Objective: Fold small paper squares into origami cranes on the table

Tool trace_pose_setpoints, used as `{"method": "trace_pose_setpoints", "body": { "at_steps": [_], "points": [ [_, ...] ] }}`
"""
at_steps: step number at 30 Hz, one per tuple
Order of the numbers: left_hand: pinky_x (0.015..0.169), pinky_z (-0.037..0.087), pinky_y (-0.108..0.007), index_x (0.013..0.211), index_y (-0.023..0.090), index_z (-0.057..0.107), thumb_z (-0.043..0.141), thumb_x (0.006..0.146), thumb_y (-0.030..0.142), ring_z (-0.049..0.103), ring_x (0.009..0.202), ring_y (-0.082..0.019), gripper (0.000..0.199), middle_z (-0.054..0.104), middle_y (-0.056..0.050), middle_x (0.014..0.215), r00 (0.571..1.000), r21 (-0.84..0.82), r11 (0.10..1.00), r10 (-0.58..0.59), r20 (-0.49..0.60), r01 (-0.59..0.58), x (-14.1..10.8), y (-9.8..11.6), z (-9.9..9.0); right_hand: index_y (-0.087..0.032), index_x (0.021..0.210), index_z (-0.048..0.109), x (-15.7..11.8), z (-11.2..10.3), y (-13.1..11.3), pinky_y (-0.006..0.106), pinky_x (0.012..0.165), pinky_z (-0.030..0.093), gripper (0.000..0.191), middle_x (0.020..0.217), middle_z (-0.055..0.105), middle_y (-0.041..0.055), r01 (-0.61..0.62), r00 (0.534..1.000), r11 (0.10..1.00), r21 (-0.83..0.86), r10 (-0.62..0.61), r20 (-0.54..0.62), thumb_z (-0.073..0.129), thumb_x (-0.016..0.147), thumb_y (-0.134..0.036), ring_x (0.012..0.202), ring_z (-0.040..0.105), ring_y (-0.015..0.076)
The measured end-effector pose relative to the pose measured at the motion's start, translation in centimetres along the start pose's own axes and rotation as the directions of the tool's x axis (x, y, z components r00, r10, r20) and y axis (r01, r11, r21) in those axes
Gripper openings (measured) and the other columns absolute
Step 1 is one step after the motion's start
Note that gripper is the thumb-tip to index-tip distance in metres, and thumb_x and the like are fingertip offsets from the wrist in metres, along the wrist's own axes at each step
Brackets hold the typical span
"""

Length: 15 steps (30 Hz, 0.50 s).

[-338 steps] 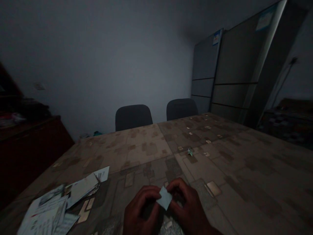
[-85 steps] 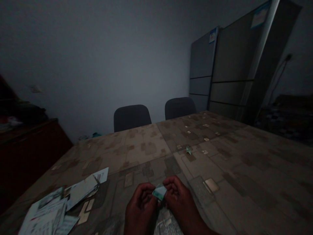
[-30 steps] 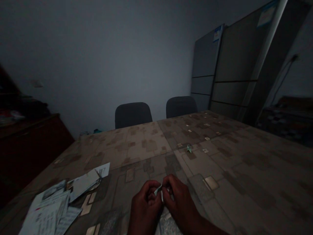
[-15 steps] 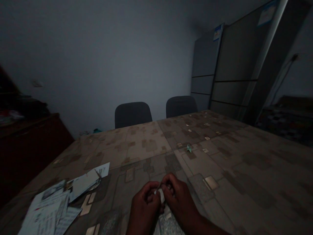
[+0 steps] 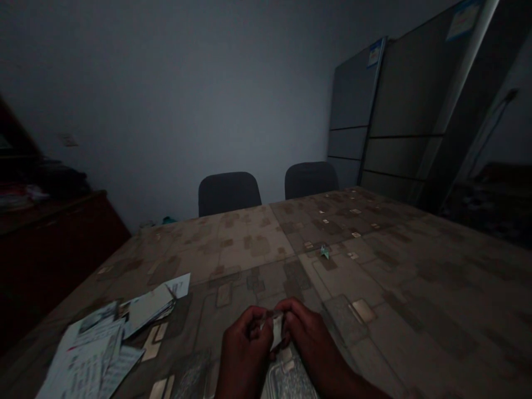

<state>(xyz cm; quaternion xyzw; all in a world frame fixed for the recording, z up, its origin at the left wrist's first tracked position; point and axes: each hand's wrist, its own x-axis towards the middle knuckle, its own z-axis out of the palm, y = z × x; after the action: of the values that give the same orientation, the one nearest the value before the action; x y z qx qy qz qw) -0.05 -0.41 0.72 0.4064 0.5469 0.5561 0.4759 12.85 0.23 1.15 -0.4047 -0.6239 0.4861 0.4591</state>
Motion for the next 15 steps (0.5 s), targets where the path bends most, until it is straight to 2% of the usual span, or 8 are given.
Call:
{"method": "trace_pose_setpoints", "body": {
  "at_steps": [6, 10, 15],
  "points": [
    [0.040, 0.041, -0.018, 0.070, 0.018, 0.062, 0.066, 0.072, 0.032, 0.053, 0.047, -0.013, 0.016, 0.059, 0.004, 0.055, 0.998, 0.061, 0.998, 0.018, 0.054, -0.021, 0.2, -0.4, -0.6, -0.018, 0.092, 0.055, 0.2, 0.5, 0.8, 0.029, 0.061, 0.051, 0.022, 0.079, 0.059, 0.0017, -0.065, 0.998, 0.971, 0.230, 0.057, 0.040, 0.050, 0.089, -0.039, 0.071, 0.060, 0.0179],
    [0.040, 0.039, -0.018, 0.069, 0.017, 0.063, 0.066, 0.072, 0.032, 0.050, 0.046, -0.012, 0.015, 0.057, 0.004, 0.054, 0.997, 0.125, 0.989, 0.080, 0.007, -0.080, 0.2, -0.3, -0.6, -0.017, 0.090, 0.059, 0.3, 0.3, 1.1, 0.027, 0.062, 0.049, 0.024, 0.075, 0.059, 0.0007, -0.064, 0.998, 0.975, 0.213, 0.061, 0.020, 0.050, 0.090, -0.039, 0.065, 0.058, 0.0148],
    [0.041, 0.039, -0.020, 0.069, 0.017, 0.064, 0.066, 0.071, 0.033, 0.050, 0.045, -0.013, 0.016, 0.057, 0.003, 0.052, 0.998, 0.175, 0.982, 0.065, 0.008, -0.065, 0.3, -0.1, -0.6, -0.017, 0.085, 0.061, 0.4, -0.1, 0.7, 0.026, 0.058, 0.049, 0.035, 0.070, 0.055, -0.0003, -0.129, 0.992, 0.951, 0.281, 0.127, 0.024, 0.056, 0.084, -0.051, 0.063, 0.057, 0.0143]
  ]
}}
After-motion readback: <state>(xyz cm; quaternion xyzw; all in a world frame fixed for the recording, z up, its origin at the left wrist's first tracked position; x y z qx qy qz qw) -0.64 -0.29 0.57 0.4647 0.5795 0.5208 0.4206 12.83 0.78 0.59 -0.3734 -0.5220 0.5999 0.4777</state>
